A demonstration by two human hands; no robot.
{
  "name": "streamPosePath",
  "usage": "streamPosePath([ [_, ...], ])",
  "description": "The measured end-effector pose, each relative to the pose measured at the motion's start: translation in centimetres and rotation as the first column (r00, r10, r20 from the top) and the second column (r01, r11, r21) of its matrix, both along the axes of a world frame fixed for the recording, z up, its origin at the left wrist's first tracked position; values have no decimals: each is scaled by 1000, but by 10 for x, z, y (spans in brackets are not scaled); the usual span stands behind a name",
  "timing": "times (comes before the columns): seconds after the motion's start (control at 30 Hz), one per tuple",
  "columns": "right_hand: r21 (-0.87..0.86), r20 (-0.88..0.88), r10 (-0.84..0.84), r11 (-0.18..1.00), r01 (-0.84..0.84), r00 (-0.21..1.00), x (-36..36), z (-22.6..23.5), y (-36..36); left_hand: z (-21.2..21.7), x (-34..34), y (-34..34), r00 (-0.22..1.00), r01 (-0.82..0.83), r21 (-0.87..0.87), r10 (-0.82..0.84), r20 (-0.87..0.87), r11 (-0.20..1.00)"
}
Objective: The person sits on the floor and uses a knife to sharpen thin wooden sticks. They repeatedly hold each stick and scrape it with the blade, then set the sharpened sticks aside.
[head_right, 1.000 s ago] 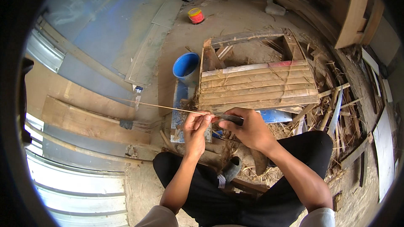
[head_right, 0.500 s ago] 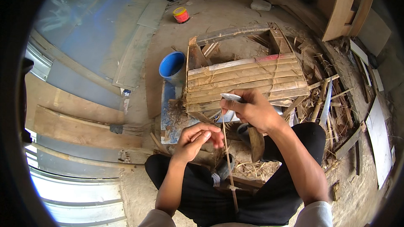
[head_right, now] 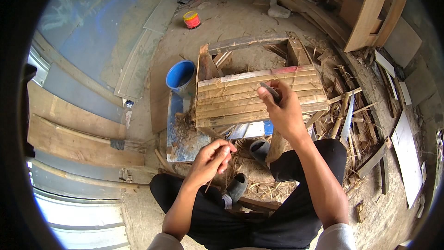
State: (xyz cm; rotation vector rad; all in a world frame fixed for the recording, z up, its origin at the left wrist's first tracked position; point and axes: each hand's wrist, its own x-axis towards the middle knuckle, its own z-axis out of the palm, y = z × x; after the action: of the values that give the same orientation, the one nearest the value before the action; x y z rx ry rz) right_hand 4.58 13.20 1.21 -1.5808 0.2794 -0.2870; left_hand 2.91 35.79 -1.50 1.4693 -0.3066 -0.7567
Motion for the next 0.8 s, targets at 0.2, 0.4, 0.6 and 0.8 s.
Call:
streamPosePath([
  [0.2,130,51,294,946,-298,955,-9,-1,18,-5,4,0,980,-182,-4,182,78,983],
  [0.4,455,-102,526,780,-431,845,-16,-2,44,-9,2,1,956,-254,-21,254,144,967],
  [0.6,523,-166,534,760,-385,829,-13,-12,40,-3,-1,1,950,-257,35,246,191,966],
  [0.8,501,-174,475,797,-337,863,-10,4,25,9,0,3,980,-194,-8,194,38,981],
])
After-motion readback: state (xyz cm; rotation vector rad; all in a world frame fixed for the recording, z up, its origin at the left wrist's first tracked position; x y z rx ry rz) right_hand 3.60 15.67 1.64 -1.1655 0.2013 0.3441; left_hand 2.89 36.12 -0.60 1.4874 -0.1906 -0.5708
